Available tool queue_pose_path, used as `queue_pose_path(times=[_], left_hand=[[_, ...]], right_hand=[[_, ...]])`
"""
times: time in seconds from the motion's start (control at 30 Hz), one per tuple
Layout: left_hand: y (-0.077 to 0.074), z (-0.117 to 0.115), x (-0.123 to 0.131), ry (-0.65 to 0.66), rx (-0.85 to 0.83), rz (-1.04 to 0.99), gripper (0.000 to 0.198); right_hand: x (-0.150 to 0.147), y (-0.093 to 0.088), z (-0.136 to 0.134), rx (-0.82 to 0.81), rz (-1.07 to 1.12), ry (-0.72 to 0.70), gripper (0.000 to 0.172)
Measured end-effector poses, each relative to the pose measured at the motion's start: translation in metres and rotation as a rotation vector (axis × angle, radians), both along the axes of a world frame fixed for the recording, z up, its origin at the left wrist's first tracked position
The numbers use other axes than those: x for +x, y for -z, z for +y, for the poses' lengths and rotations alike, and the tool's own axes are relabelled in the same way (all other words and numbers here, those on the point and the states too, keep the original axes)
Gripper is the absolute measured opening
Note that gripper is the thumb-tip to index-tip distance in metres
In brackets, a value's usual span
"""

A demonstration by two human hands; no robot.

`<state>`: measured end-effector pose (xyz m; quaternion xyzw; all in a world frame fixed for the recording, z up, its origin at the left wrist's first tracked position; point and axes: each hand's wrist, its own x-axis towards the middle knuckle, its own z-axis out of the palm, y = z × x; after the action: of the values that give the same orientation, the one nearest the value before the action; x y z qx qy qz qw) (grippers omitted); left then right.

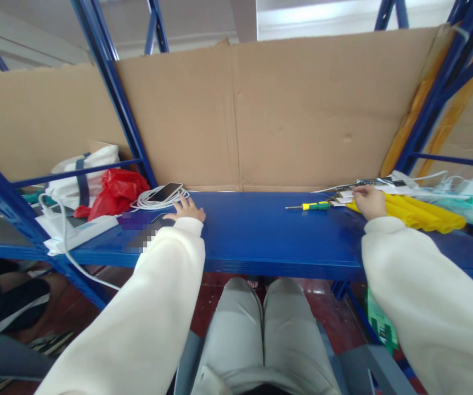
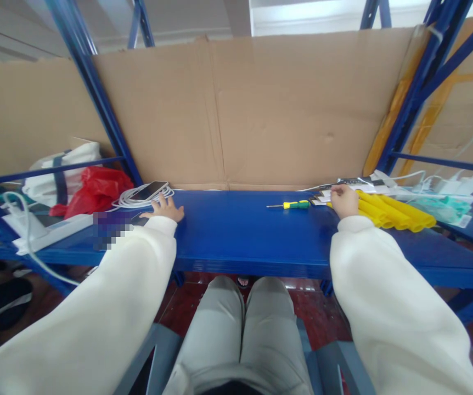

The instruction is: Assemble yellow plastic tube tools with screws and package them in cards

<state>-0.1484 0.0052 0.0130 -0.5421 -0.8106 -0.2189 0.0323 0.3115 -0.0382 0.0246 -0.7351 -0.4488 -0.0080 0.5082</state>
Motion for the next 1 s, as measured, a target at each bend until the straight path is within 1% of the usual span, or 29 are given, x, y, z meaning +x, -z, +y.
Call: queue_pose_path(times=[0.17, 0.27, 0.33, 0.4, 0.47, 0.53, 0.6, 0.67, 0.73, 0.8, 0.87, 0.93, 1.0], left_hand=[[-0.001, 0.001, -0.004, 0.047, 0.012, -0.099, 0.068], [-0.006, 0.002, -0.004, 0.065, 0.035, -0.083, 0.069], [-0.011, 0.005, 0.002, 0.11, 0.062, -0.068, 0.069], [-0.019, 0.007, 0.014, 0.191, 0.086, -0.09, 0.07], [-0.028, 0.009, 0.03, 0.345, 0.11, -0.181, 0.068], [-0.035, 0.01, 0.05, 0.53, 0.094, -0.329, 0.054], [-0.038, 0.01, 0.07, 0.659, 0.07, -0.489, 0.036], [-0.034, 0.009, 0.087, 0.725, 0.16, -0.644, 0.024], [-0.024, 0.007, 0.101, 0.756, 0.244, -0.706, 0.024], [-0.01, 0.006, 0.108, 0.729, 0.288, -0.648, 0.026], [0.002, 0.005, 0.111, 0.736, 0.252, -0.511, 0.026], [0.009, 0.004, 0.11, 0.773, 0.199, -0.493, 0.028], [0.011, 0.003, 0.108, 0.782, 0.176, -0.495, 0.03]], right_hand=[[0.0, 0.001, -0.001, 0.022, 0.002, -0.015, 0.012], [0.004, 0.003, 0.002, 0.043, -0.016, 0.007, 0.012], [0.008, 0.006, 0.006, 0.067, -0.036, 0.021, 0.012], [0.013, 0.009, 0.009, 0.081, -0.056, 0.03, 0.013], [0.015, 0.011, 0.012, 0.084, -0.068, 0.033, 0.012], [0.016, 0.012, 0.014, 0.084, -0.066, 0.034, 0.012], [0.015, 0.012, 0.014, 0.075, -0.058, 0.031, 0.012], [0.016, 0.011, 0.013, 0.048, -0.056, 0.046, 0.012], [0.02, 0.012, 0.009, 0.024, -0.085, 0.119, 0.015], [0.026, 0.013, 0.006, 0.016, -0.132, 0.231, 0.023], [0.032, 0.015, 0.002, -0.008, -0.159, 0.33, 0.03], [0.036, 0.017, 0.001, -0.085, -0.163, 0.4, 0.036], [0.036, 0.018, 0.0, -0.192, -0.175, 0.455, 0.042]])
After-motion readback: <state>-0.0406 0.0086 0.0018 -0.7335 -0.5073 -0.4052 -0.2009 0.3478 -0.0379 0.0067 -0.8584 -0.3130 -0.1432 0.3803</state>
